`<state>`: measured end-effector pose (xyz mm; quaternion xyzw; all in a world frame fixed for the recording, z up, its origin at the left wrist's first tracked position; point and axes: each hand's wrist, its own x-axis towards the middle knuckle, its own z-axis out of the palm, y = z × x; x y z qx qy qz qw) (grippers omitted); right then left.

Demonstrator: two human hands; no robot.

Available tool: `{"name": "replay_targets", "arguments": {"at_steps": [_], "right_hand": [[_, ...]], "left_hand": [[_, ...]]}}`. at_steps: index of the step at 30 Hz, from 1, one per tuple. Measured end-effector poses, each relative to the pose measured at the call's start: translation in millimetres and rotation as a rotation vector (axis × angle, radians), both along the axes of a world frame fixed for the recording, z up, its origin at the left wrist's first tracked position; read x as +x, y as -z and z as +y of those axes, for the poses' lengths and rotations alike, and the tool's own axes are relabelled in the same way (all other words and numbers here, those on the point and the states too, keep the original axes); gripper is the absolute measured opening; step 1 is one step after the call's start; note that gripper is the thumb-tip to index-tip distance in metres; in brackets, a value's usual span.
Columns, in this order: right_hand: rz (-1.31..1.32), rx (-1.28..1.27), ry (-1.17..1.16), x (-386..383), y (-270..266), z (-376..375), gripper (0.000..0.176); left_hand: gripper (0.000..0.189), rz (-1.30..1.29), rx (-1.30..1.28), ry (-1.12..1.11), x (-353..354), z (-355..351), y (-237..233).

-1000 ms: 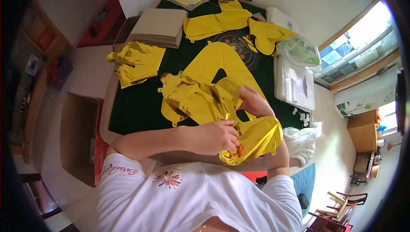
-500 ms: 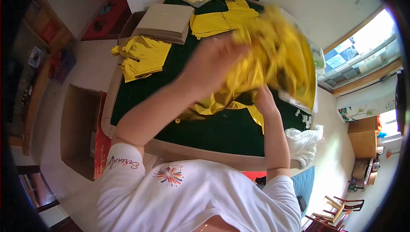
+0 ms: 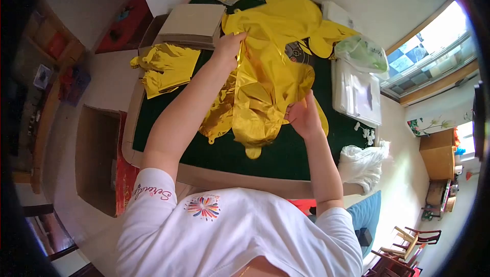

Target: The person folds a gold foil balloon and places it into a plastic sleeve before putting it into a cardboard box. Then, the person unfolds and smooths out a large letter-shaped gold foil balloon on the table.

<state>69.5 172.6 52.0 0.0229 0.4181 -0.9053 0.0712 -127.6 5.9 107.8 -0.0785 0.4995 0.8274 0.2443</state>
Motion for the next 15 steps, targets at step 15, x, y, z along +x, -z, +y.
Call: {"name": "replay_targets", "arguments": {"at_steps": [15], "right_hand": [[0.370, 0.599, 0.344, -9.2, -20.7, -36.6, 0.070]], "left_hand": [[0.051, 0.856, -0.306, 0.604, 90.3, 10.3, -24.0]]}}
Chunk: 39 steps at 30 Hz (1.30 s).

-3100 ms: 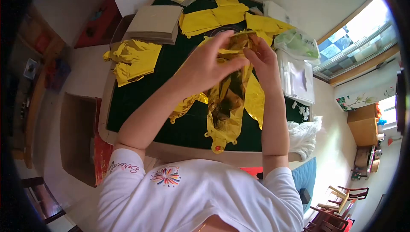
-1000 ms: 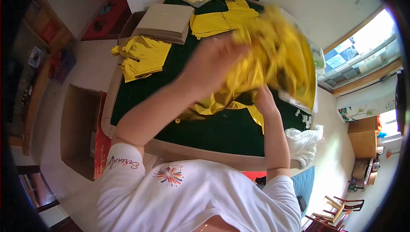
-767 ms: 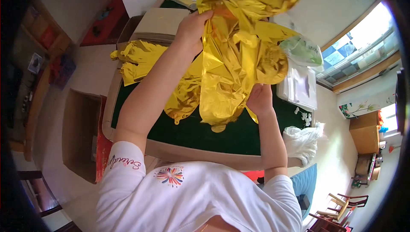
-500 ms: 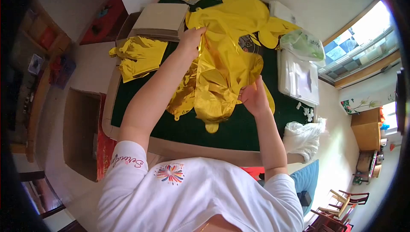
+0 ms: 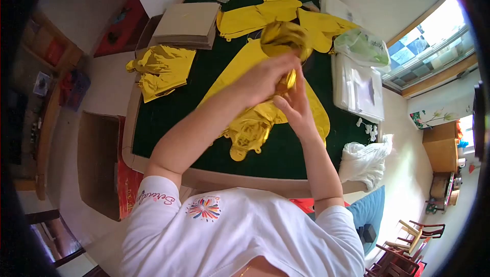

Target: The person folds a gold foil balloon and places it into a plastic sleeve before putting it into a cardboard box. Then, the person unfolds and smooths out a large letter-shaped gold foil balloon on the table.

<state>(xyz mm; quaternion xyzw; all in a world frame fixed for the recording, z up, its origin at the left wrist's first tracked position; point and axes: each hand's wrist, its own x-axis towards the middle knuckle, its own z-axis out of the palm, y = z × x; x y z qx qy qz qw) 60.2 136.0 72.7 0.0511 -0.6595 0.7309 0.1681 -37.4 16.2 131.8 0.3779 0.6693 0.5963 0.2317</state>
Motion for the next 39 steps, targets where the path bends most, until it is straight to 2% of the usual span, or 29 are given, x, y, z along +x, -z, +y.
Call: {"name": "replay_targets", "arguments": {"at_steps": [2, 3, 5, 7, 9, 10, 12, 13, 15, 16, 18, 22, 24, 25, 27, 28, 30, 31, 33, 34, 39], "right_hand": [[-0.093, -0.100, 0.080, 0.6, -2.9, 7.8, 0.068], [-0.185, -0.200, 0.156, 0.8, -6.0, 12.5, 0.067], [-0.141, -0.364, 0.236, 2.3, -8.4, 23.6, 0.058], [-0.194, -0.491, 0.232, 12.0, 1.0, 44.0, 0.052], [-0.238, -0.543, 0.251, 23.1, 10.6, 61.2, 0.048], [-0.243, -0.606, 0.261, 26.2, 19.8, 70.7, 0.047], [-0.332, -0.639, 0.343, 31.2, 43.2, 97.6, 0.045], [-0.329, -0.675, 0.360, 33.8, 53.2, 110.2, 0.043], [-0.364, -0.493, 0.415, 38.5, 50.5, 123.1, 0.039], [-0.378, -0.495, 0.438, 41.5, 56.2, 135.8, 0.046], [-0.303, -0.464, 0.484, 49.1, 45.0, 143.1, 0.045], [-0.287, -0.689, 0.596, 67.8, 16.5, 146.0, 0.036], [-0.229, -0.634, 0.748, 77.5, 30.1, 170.4, 0.035], [-0.269, -0.516, 0.835, 82.7, 38.9, 187.5, 0.037], [-0.246, -0.463, 0.833, 91.7, 55.1, 219.0, 0.033], [-0.171, -0.522, 0.818, 100.2, 93.5, 264.3, 0.029], [0.034, -0.871, -0.014, 98.4, 69.2, 252.1, 0.025], [0.079, -1.170, -0.109, 91.2, 42.8, 219.2, 0.024], [0.130, -1.332, -0.214, 88.0, 38.5, 213.1, 0.023], [0.080, -1.268, -0.334, 87.6, 48.8, 234.4, 0.027], [0.099, -1.267, -0.307, 88.2, 40.3, 222.4, 0.031]], "left_hand": [[0.063, -0.550, 0.218, 0.151, 18.9, 12.1, -2.2], [0.063, -0.548, 0.221, 0.150, 19.5, 10.3, 4.0], [0.064, -0.325, 0.279, 0.148, 17.5, -0.6, 20.1], [0.061, -0.344, 0.224, 0.097, 21.4, -16.2, 29.6], [0.053, 0.206, -0.066, -0.080, 16.5, -31.0, 63.4], [0.053, 0.204, -0.061, -0.082, 15.4, -37.9, 81.6], [0.061, 0.769, -0.724, -0.197, 15.1, -52.0, 112.0], [0.061, 0.764, -0.725, -0.202, 15.5, -58.6, 116.7], [0.066, 0.744, -0.852, -0.182, 19.0, -70.7, 124.1], [0.066, 0.737, -0.857, -0.180, 17.3, -75.2, 124.3], [0.067, 0.728, -0.717, -0.221, 12.1, -82.2, 116.6], [0.062, 0.740, -0.630, -0.139, 14.9, -83.5, 103.4], [0.053, 0.760, -0.651, -0.272, 10.6, -89.4, 95.8], [0.047, 0.633, -0.637, -0.361, 5.1, -97.9, 94.3], [0.035, 0.418, -0.663, -0.544, 2.3, -116.2, 82.7], [0.035, 0.416, -0.676, -0.549, 3.9, -125.8, 81.7], [0.035, 0.173, -0.691, -0.649, 10.6, -147.4, 82.7], [0.037, 0.238, -0.769, -0.677, 15.5, -155.3, 86.3], [0.035, 0.312, -0.866, -0.722, 26.3, -164.0, 93.6], [0.033, 0.393, -0.949, -0.758, 29.3, -166.1, 95.9], [0.034, 0.261, -0.909, -0.695, 25.6, -165.5, 101.8]]}}
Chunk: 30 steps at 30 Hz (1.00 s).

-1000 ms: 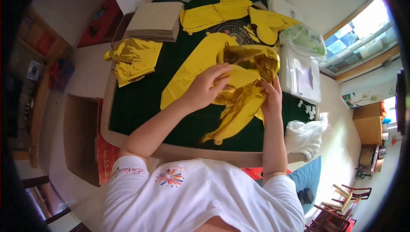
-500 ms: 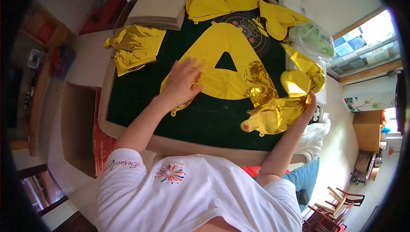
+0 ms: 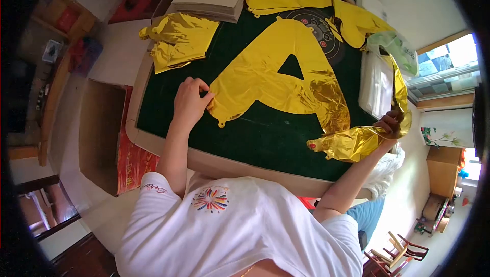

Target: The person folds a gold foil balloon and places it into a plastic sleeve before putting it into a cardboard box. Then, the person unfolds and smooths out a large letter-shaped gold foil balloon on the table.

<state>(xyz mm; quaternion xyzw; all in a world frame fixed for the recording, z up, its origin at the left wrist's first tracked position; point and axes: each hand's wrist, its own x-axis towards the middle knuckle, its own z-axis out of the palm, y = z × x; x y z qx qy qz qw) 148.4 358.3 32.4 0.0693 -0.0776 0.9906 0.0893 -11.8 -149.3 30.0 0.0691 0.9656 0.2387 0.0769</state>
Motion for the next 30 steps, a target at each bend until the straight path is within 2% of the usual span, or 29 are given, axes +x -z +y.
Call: {"name": "replay_targets", "arguments": {"at_steps": [2, 3, 5, 6, 8, 10, 12, 13, 14, 15, 16, 17, 18, 19, 20, 22, 24, 25, 26, 27, 28, 29, 30], "right_hand": [[-0.001, 0.015, 0.061, 3.2, -1.8, -1.2, 0.031], [0.001, 0.022, 0.074, 6.0, -3.5, 2.7, 0.031], [0.058, 0.054, -0.020, 12.0, -8.0, 11.9, 0.029], [0.079, 0.028, 0.050, 12.9, -19.4, -4.7, 0.021], [0.069, -0.002, 0.052, 17.8, -23.6, -6.1, 0.017], [0.065, -0.036, 0.046, 20.4, -26.5, -2.7, 0.014], [0.114, 0.034, -0.033, 19.8, -27.4, 0.6, 0.013], [0.069, 0.007, 0.001, 20.4, -26.6, -0.2, 0.014], [0.076, 0.010, 0.006, 19.1, -28.2, -2.4, 0.014], [0.091, -0.029, 0.002, 18.3, -29.4, -5.4, 0.015], [0.102, -0.068, -0.004, 18.7, -30.5, -6.6, 0.017], [0.104, -0.066, -0.002, 19.8, -30.2, -5.7, 0.017], [0.073, -0.033, 0.027, 20.4, -28.3, -4.7, 0.017], [0.044, -0.001, 0.055, 20.5, -26.8, -3.7, 0.017], [0.048, 0.002, 0.055, 19.3, -25.6, -5.2, 0.017], [0.105, -0.032, 0.060, 15.1, -23.6, -11.1, 0.018], [0.051, -0.031, 0.050, 17.8, -19.1, -1.2, 0.016], [0.076, -0.018, 0.033, 19.2, -12.2, 7.0, 0.022], [0.102, -0.005, 0.016, 19.9, -9.4, 11.1, 0.030], [0.129, 0.020, 0.002, 19.1, -17.0, 5.3, 0.033], [0.113, 0.014, 0.020, 21.8, -21.3, 3.9, 0.033], [0.096, 0.011, 0.038, 24.8, -26.5, 2.9, 0.033], [0.240, 0.025, -0.082, 21.1, -38.2, -15.0, 0.014]], "left_hand": [[0.034, -0.016, 0.010, 0.051, -2.3, 1.9, 5.1], [0.033, 0.063, 0.034, 0.043, -0.1, 4.1, 7.5], [0.032, 0.143, 0.067, 0.048, 5.1, 14.4, 9.0], [0.030, 0.217, 0.021, -0.001, 8.7, 21.6, 8.6], [0.027, 0.290, -0.020, -0.046, 8.7, 30.0, 5.6], [0.030, -0.023, 0.014, -0.009, 2.8, 29.6, -1.3], [0.032, -0.023, 0.052, 0.000, -1.4, 29.1, 4.3], [0.035, -0.033, 0.090, 0.006, -4.5, 27.6, 6.1], [0.036, -0.178, 0.302, -0.001, -15.3, 20.7, 0.8], [0.041, -0.227, 0.785, -0.042, -25.4, 11.1, 4.0], [0.050, -0.149, 0.794, -0.355, -12.5, 27.2, -55.7], [0.054, 0.041, 0.825, -0.273, -22.1, 17.8, -70.3], [0.050, 0.136, 0.952, -0.272, -40.0, 6.3, -82.3], [0.047, 0.235, 1.247, -0.147, -44.4, 8.3, -112.5], [0.043, 0.311, 1.358, -0.091, -43.9, 13.0, -141.2], [0.041, 0.375, 1.297, 0.189, -42.0, 34.3, -184.6], [0.038, 0.361, 1.149, 0.442, -33.7, 69.4, -199.0], [0.037, 0.333, 1.032, 0.579, -27.2, 95.5, -204.2], [0.038, 0.325, 0.935, 0.734, -32.1, 125.8, -200.9], [0.040, 0.192, 0.915, 0.825, -27.7, 153.1, -190.4], [0.036, 0.335, 0.997, 0.908, -26.4, 189.2, -168.4], [0.032, 0.383, 0.943, 1.017, -25.5, 219.8, -148.4], [0.028, 0.415, 1.008, 1.076, -20.6, 253.6, -118.5]]}}
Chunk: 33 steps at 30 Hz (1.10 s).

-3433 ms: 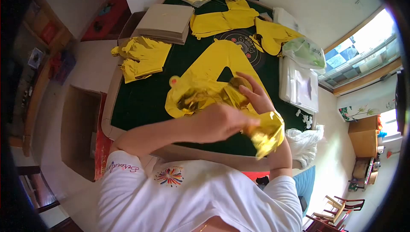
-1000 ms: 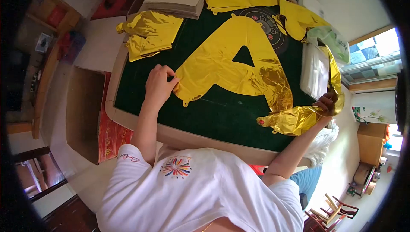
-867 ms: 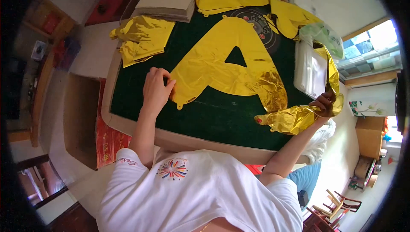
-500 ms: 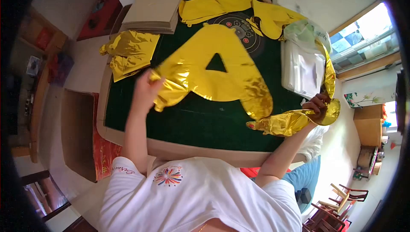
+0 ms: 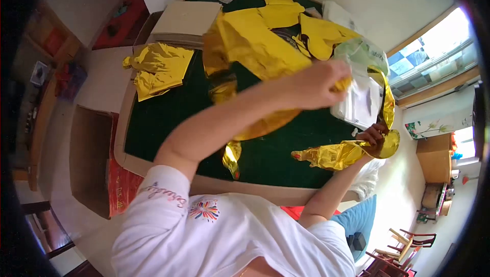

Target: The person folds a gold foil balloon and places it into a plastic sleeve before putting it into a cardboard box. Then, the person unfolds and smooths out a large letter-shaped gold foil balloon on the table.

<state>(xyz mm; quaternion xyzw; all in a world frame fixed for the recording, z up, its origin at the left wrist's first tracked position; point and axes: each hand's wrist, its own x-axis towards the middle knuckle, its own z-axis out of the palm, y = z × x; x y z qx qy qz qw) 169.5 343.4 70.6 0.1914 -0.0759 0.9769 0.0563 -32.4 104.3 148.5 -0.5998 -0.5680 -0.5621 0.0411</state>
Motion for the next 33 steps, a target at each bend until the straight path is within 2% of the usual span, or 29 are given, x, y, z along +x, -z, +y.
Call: {"name": "replay_targets", "arguments": {"at_steps": [2, 4, 6, 8, 9, 12, 15, 19, 22, 23, 24, 25, 26, 28, 29, 31, 33], "right_hand": [[-0.002, 0.036, 0.155, 12.6, 0.9, 15.0, 0.012], [0.045, -0.082, 0.236, 26.3, 4.9, 19.4, 0.014], [0.121, -0.118, 0.303, 31.3, -0.5, 9.9, 0.015], [0.134, -0.124, 0.336, 37.5, 1.8, 16.1, 0.015], [0.152, -0.135, 0.371, 37.7, -1.9, 9.8, 0.016], [0.168, -0.150, 0.437, 35.7, -1.8, 4.5, 0.015], [0.152, -0.171, 0.412, 33.3, 5.3, 8.8, 0.017], [0.169, -0.236, 0.225, 4.4, 10.6, -11.2, 0.012], [0.014, -0.108, 0.160, -22.4, 21.7, -36.9, 0.055], [0.010, -0.088, 0.063, -34.0, 29.3, -42.3, 0.053], [-0.266, 0.206, 0.300, -34.0, 18.6, -60.1, 0.049], [-0.455, 0.275, 0.225, -42.9, 39.5, -52.4, 0.052], [-0.769, 0.565, 0.568, -51.3, 41.0, -70.6, 0.046], [-0.893, 0.775, 0.639, -62.8, 48.1, -83.2, 0.037], [-0.840, 0.709, 0.606, -64.1, 48.8, -86.0, 0.029], [-0.975, 0.569, 0.679, -70.7, 34.4, -106.1, 0.023], [-0.983, 0.589, 0.697, -70.3, 32.2, -108.2, 0.016]], "left_hand": [[0.039, 0.002, -0.368, 0.146, 15.6, 36.3, 17.0], [0.036, 0.112, -0.047, 0.108, 34.9, 77.3, 60.8], [0.043, 0.130, -0.116, 0.166, 48.7, 76.2, 56.0], [0.058, 0.160, 0.091, -0.015, 58.6, 65.5, 58.1], [0.069, 0.158, -0.033, -0.009, 54.4, 52.2, 63.3], [0.066, 0.151, -0.384, -0.173, 41.6, 2.2, 102.7], [0.063, 0.365, -0.873, -0.325, 42.1, -62.6, 141.4], [0.063, 0.462, -0.940, -0.194, -4.0, -106.7, 155.2], [0.062, 0.454, -0.990, -0.166, -24.3, -114.4, 146.1], [0.062, 0.462, -0.981, -0.165, -25.4, -116.0, 140.6], [0.061, 0.401, -1.014, -0.207, -24.6, -117.8, 135.6], [0.061, 0.337, -1.048, -0.247, -23.9, -118.9, 132.4], [0.061, 0.342, -1.044, -0.241, -23.7, -119.8, 130.9], [0.061, 0.154, -0.960, -0.334, -21.5, -123.8, 129.9], [0.061, 0.154, -0.961, -0.325, -17.6, -127.6, 129.5], [0.057, 0.344, -1.063, -0.364, -10.4, -135.4, 129.5], [0.055, 0.348, -1.057, -0.347, -12.6, -142.6, 136.8]]}}
